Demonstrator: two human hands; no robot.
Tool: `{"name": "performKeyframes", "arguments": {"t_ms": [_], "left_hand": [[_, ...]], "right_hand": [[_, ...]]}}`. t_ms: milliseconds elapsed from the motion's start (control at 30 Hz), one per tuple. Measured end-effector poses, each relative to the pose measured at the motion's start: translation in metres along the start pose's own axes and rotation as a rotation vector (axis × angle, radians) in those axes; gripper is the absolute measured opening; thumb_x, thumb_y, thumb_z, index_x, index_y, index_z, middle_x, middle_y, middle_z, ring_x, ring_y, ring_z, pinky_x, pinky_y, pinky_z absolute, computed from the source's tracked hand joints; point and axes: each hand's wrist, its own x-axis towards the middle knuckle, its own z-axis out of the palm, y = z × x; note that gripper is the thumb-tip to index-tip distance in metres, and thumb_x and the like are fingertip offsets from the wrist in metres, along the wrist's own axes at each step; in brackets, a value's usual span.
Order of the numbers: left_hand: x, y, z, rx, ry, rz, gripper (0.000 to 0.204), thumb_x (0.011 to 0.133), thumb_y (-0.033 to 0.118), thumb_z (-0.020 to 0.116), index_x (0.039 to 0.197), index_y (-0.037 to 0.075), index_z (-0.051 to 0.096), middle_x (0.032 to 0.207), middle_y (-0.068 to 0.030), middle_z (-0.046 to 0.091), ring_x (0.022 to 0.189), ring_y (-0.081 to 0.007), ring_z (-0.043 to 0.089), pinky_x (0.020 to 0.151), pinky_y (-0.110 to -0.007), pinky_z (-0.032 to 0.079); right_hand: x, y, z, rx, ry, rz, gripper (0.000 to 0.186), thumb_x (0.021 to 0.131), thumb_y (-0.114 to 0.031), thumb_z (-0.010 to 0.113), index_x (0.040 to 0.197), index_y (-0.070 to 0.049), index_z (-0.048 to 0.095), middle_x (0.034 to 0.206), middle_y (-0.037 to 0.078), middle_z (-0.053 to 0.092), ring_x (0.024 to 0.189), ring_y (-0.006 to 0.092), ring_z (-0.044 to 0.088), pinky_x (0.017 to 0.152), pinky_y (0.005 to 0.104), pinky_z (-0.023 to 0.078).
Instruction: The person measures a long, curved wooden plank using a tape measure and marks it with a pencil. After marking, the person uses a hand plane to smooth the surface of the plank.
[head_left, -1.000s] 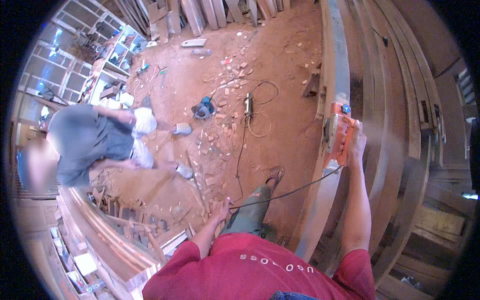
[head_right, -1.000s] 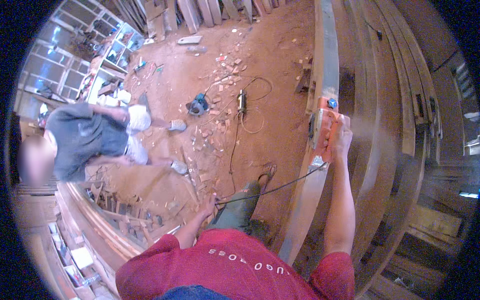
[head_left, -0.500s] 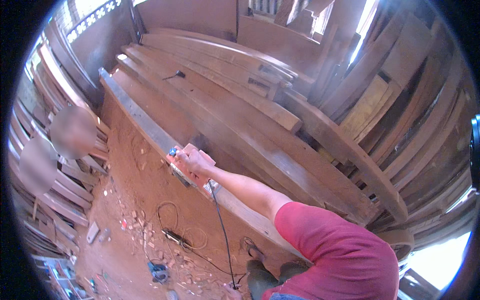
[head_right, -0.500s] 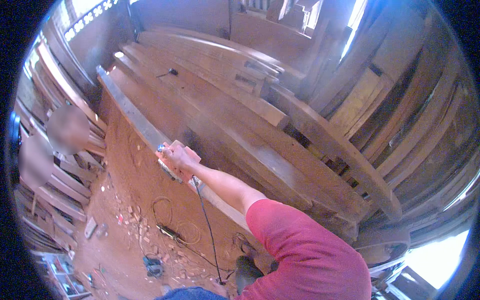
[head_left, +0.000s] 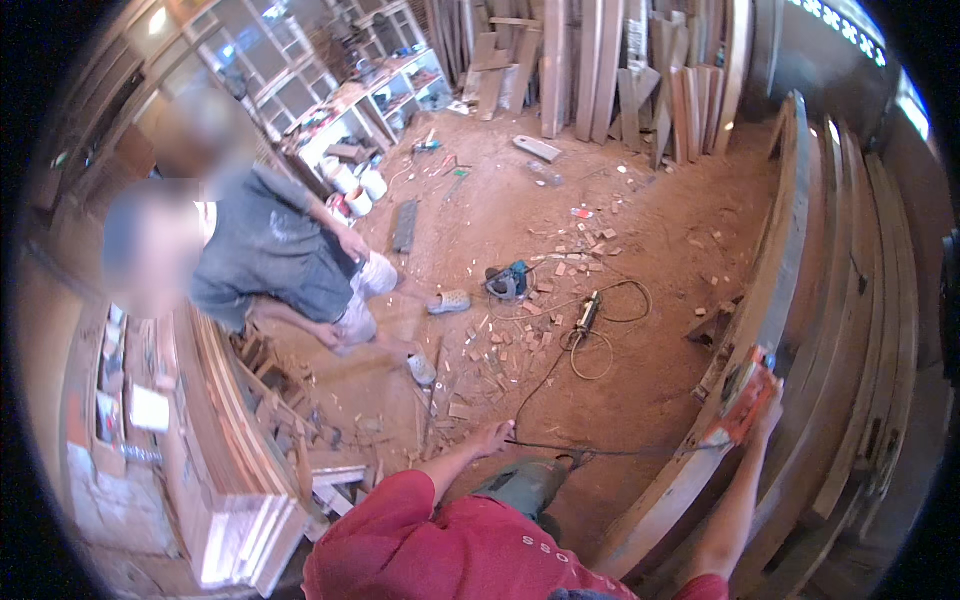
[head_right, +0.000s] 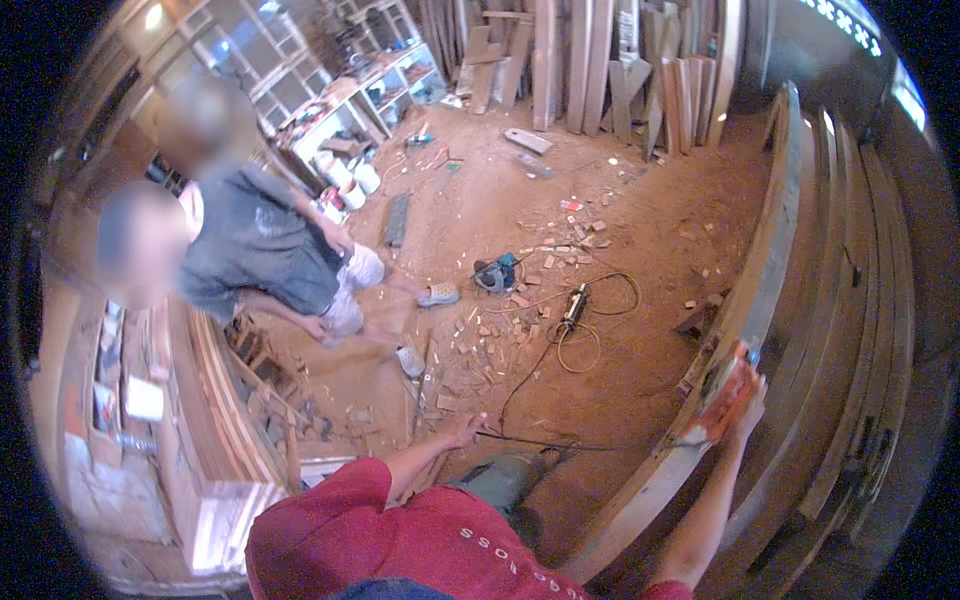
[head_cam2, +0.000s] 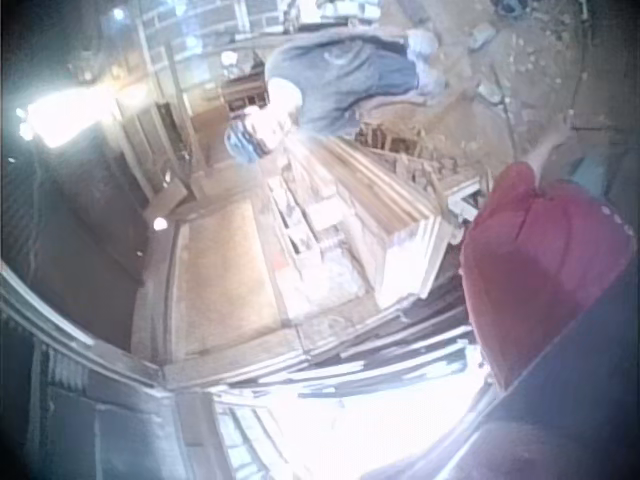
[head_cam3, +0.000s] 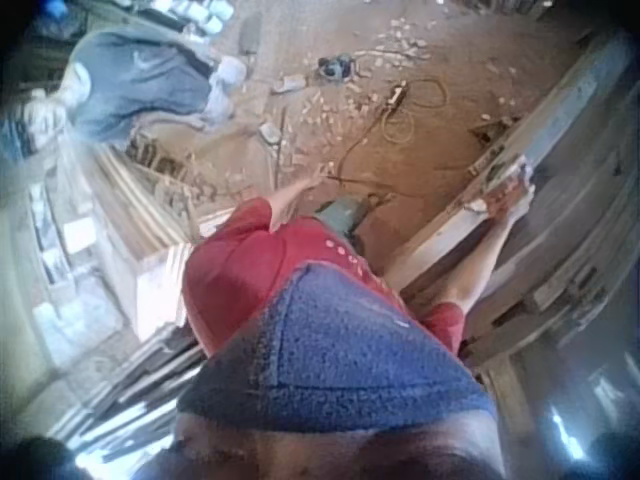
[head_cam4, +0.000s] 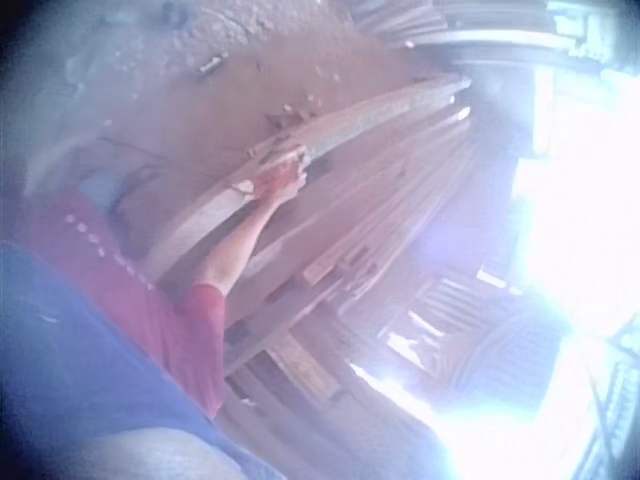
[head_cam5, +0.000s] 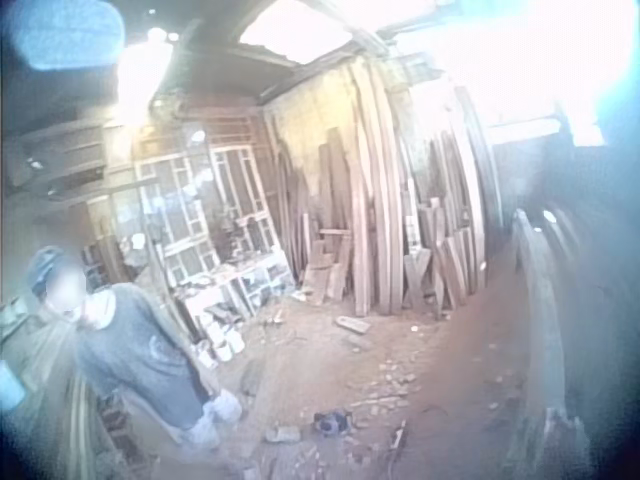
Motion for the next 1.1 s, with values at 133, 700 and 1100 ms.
{"name": "performKeyframes", "arguments": {"t_ms": [133, 700, 1100], "left_hand": [[-0.052, -0.066, 0.032, 0.147, 0.041, -0.062, 0.07, 0.103, 0.056, 0.024, 0.108, 0.002, 0.067, 0.087, -0.0216, 0.07, 0.095, -0.0364, 0.066, 0.091, -0.045, 0.05], [-0.161, -0.19, 0.037, 0.196, 0.066, -0.144, 0.074, 0.102, 0.06, 0.025, 0.113, -0.003, 0.064, 0.108, -0.0266, 0.066, 0.11, -0.0406, 0.061, 0.099, -0.049, 0.045], [-0.172, -0.159, 0.045, 0.189, 0.003, 0.154, 0.07, 0.102, 0.058, 0.026, 0.108, 0.003, 0.068, 0.11, -0.0252, 0.067, 0.111, -0.0437, 0.06, 0.099, -0.052, 0.043]], "right_hand": [[-0.119, -0.025, -0.035, 0.358, -0.219, 0.398, 0.057, 0.101, -0.056, 0.04, 0.126, -0.01, 0.061, 0.108, 0.006, 0.063, 0.1, 0.0191, 0.059, 0.089, 0.0358, 0.046], [-0.431, -0.129, -0.079, 0.108, 0.383, 0.457, 0.057, 0.095, -0.056, 0.053, 0.115, -0.003, 0.061, 0.083, 0.006, 0.06, 0.064, 0.0182, 0.058, 0.051, 0.0315, 0.047], [-0.53, -0.147, -0.154, -0.186, 0.574, 0.463, 0.055, 0.096, -0.052, 0.055, 0.117, -0.001, 0.06, 0.087, 0.007, 0.061, 0.066, 0.0184, 0.06, 0.052, 0.0304, 0.048]]}}
